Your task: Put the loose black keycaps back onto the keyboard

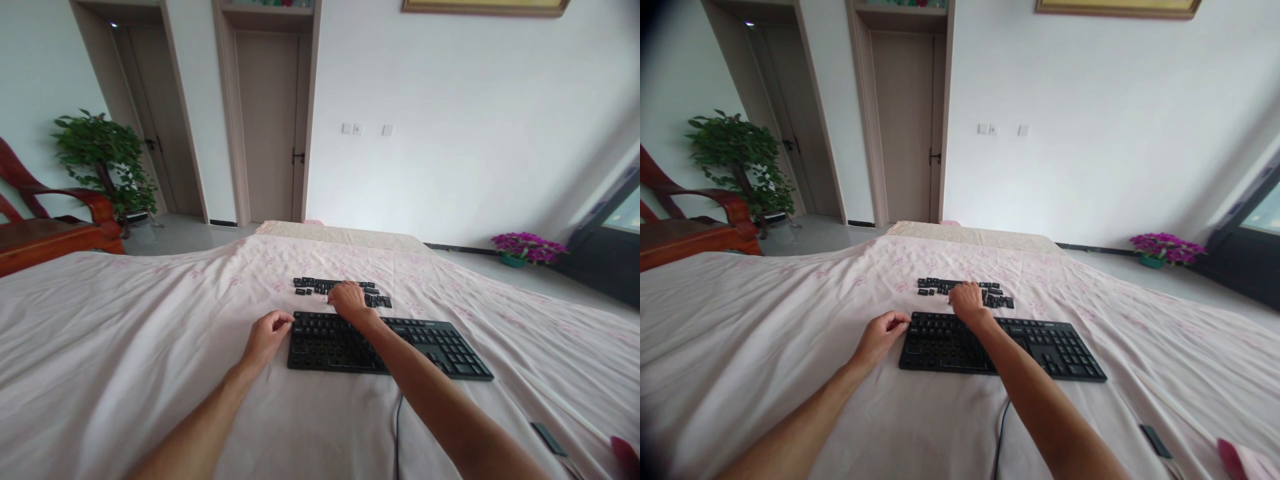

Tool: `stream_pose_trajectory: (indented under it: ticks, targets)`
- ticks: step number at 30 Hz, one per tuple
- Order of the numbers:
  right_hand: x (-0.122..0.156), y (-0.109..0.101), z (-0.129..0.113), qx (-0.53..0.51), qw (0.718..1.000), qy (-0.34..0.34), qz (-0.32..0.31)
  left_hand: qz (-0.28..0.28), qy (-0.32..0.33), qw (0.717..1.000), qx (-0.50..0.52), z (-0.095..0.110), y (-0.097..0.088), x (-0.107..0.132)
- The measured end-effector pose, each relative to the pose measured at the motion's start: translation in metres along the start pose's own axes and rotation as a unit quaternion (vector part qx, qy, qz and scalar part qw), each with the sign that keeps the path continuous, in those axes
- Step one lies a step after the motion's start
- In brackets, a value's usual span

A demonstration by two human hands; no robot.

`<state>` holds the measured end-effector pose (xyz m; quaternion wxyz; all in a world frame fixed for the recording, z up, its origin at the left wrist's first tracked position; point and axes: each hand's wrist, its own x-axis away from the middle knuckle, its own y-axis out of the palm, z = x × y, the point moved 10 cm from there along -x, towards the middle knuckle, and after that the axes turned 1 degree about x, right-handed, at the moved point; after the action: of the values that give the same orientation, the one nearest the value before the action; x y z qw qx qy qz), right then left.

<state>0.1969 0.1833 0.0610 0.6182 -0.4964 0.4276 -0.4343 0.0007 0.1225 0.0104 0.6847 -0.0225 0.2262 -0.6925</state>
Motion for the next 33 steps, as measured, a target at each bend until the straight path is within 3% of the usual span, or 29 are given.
stream_pose_trajectory:
  ticks: [13, 19, 23, 26, 30, 33]
  targets:
    - [0.001, 0.016, 0.019, -0.058, 0.992, 0.100, -0.058, 0.000, 0.002, 1.000, 0.000, 0.001, 0.000, 0.001]
    - [-0.002, 0.018, 0.011, -0.055, 0.992, 0.089, -0.064, -0.003, 0.005, 1.000, -0.005, 0.001, 0.001, 0.001]
    - [0.002, 0.008, 0.010, -0.061, 0.994, 0.077, -0.054, -0.004, 0.000, 1.000, -0.005, -0.001, 0.001, 0.001]
    - [0.017, -0.007, 0.014, -0.077, 0.995, 0.061, -0.034, -0.007, -0.001, 1.000, 0.001, -0.002, 0.001, 0.002]
    - [0.053, -0.033, 0.017, -0.133, 0.990, 0.006, 0.046, -0.007, 0.001, 1.000, 0.016, -0.001, 0.001, 0.003]
    - [0.083, -0.037, 0.014, -0.154, 0.985, -0.028, 0.075, -0.005, 0.002, 1.000, 0.019, 0.001, 0.000, 0.004]
